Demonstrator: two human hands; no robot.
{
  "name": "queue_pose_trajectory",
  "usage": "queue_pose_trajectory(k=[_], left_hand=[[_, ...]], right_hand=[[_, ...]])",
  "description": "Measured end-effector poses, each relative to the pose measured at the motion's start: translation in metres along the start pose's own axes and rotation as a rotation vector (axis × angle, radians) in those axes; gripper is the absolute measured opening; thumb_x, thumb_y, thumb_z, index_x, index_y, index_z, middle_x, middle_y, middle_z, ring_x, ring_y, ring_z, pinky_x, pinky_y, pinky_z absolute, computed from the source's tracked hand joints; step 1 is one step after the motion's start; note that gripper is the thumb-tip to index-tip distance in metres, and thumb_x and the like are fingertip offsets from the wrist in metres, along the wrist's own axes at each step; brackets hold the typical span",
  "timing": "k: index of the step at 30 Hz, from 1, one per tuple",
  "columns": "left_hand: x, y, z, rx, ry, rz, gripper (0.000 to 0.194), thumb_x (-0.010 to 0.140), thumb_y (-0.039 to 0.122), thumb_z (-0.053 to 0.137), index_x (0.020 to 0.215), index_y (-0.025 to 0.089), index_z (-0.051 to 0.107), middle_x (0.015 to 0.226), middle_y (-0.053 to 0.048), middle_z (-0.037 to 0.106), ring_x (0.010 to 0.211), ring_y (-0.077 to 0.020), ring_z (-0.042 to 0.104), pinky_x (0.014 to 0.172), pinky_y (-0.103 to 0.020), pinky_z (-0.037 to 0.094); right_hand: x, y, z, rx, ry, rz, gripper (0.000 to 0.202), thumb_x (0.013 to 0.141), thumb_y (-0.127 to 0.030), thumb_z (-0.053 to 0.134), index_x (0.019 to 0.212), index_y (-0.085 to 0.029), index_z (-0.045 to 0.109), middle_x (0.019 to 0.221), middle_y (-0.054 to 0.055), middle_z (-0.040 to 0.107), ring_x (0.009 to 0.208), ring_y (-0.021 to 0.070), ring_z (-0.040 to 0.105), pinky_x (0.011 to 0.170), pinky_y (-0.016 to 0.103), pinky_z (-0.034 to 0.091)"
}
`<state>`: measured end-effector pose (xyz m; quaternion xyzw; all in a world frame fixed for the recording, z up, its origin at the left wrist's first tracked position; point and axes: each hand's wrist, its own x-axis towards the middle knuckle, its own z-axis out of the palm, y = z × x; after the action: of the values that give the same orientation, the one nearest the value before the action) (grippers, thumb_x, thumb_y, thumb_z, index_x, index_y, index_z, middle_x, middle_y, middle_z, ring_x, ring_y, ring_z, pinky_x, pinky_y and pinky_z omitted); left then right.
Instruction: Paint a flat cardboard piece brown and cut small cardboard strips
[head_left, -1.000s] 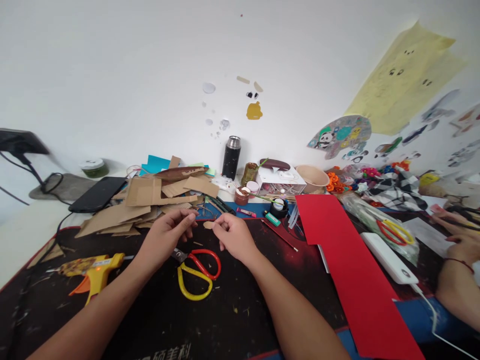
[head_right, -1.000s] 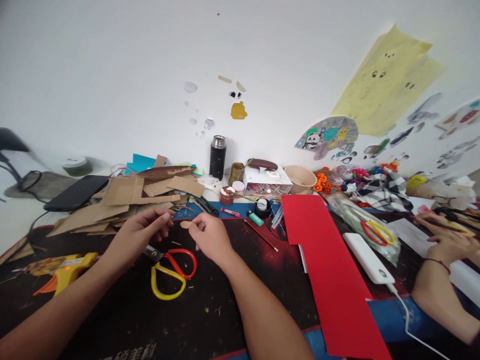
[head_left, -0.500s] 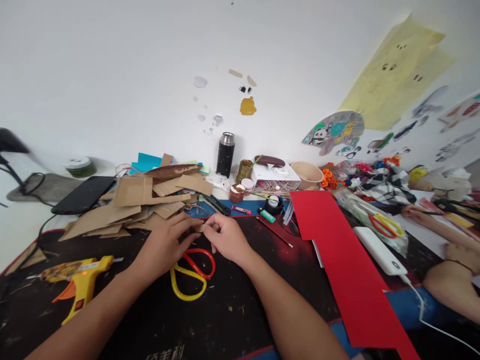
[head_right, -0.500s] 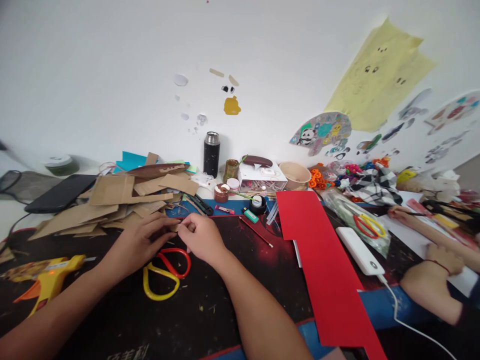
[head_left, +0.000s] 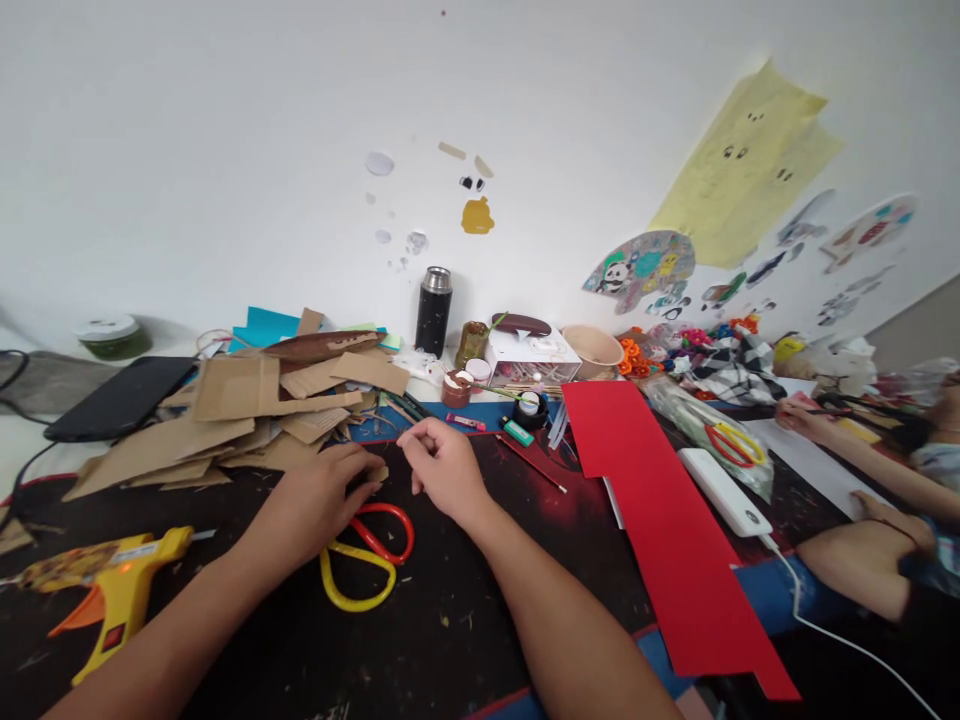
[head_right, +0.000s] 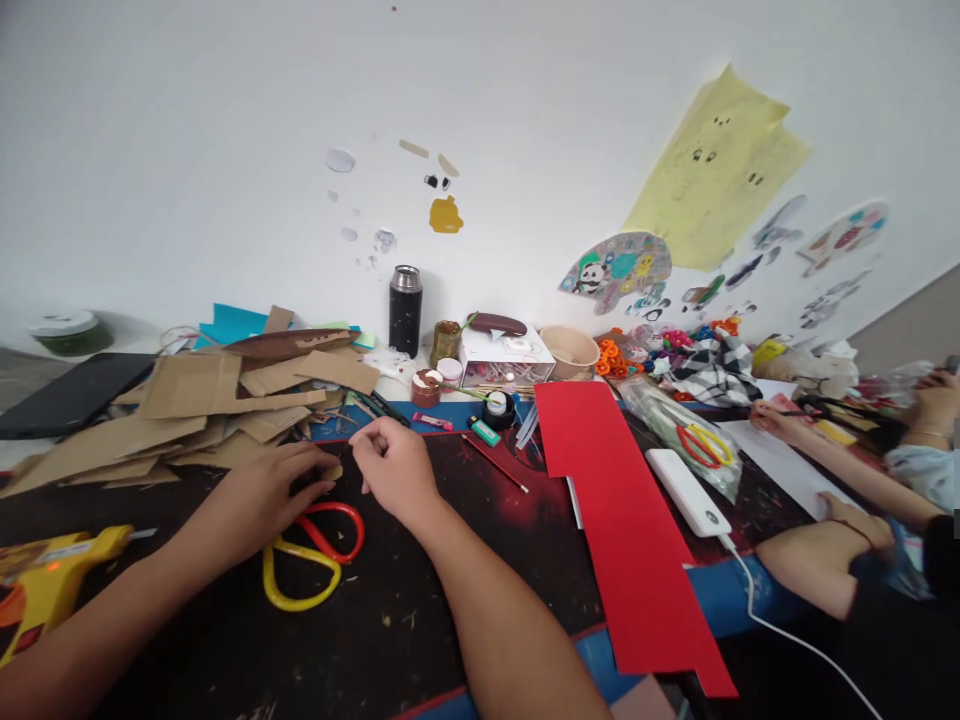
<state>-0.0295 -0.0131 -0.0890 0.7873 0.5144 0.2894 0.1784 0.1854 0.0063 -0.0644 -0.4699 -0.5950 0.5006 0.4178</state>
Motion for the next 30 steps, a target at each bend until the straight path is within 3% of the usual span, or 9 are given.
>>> queue_pose_trajectory(k=[9, 20, 25, 30], left_hand=[[-0.001, 0.005, 0.014, -0.002, -0.078, -0.040, 0.020, 0.097, 0.040, 0.064, 0.101, 0.031, 0.081, 0.108, -0.006, 0.084, 0.109, -0.0308, 0.079, 0.094, -0.039, 0.059], [0.002, -0.005, 0.023, 0.019, -0.106, -0.099, 0.026, 0.097, 0.043, 0.061, 0.109, 0.032, 0.082, 0.104, -0.004, 0.082, 0.103, -0.0275, 0.079, 0.089, -0.036, 0.057], [0.002, -0.008, 0.027, 0.013, -0.095, -0.102, 0.032, 0.097, 0.047, 0.059, 0.112, 0.031, 0.083, 0.108, -0.005, 0.083, 0.104, -0.0268, 0.079, 0.089, -0.035, 0.059], [0.001, -0.014, 0.032, 0.014, -0.072, -0.132, 0.045, 0.096, 0.056, 0.056, 0.119, 0.031, 0.084, 0.104, -0.005, 0.082, 0.101, -0.0277, 0.080, 0.090, -0.037, 0.059]], right_hand=[[0.004, 0.012, 0.006, 0.201, 0.100, 0.004, 0.026, 0.091, -0.049, 0.074, 0.085, -0.024, 0.065, 0.047, -0.012, 0.049, 0.036, 0.0124, 0.051, 0.041, 0.022, 0.035], [-0.007, 0.017, 0.003, 0.188, 0.055, 0.067, 0.029, 0.090, -0.051, 0.074, 0.089, -0.023, 0.068, 0.046, -0.012, 0.049, 0.035, 0.0130, 0.051, 0.039, 0.022, 0.036], [-0.016, 0.022, -0.010, 0.130, 0.005, 0.113, 0.029, 0.093, -0.051, 0.075, 0.092, -0.023, 0.069, 0.047, -0.012, 0.053, 0.037, 0.0134, 0.054, 0.042, 0.022, 0.036], [-0.019, 0.020, -0.027, 0.216, 0.085, 0.165, 0.032, 0.086, -0.051, 0.082, 0.089, -0.021, 0.071, 0.046, -0.011, 0.053, 0.035, 0.0130, 0.052, 0.040, 0.022, 0.034]])
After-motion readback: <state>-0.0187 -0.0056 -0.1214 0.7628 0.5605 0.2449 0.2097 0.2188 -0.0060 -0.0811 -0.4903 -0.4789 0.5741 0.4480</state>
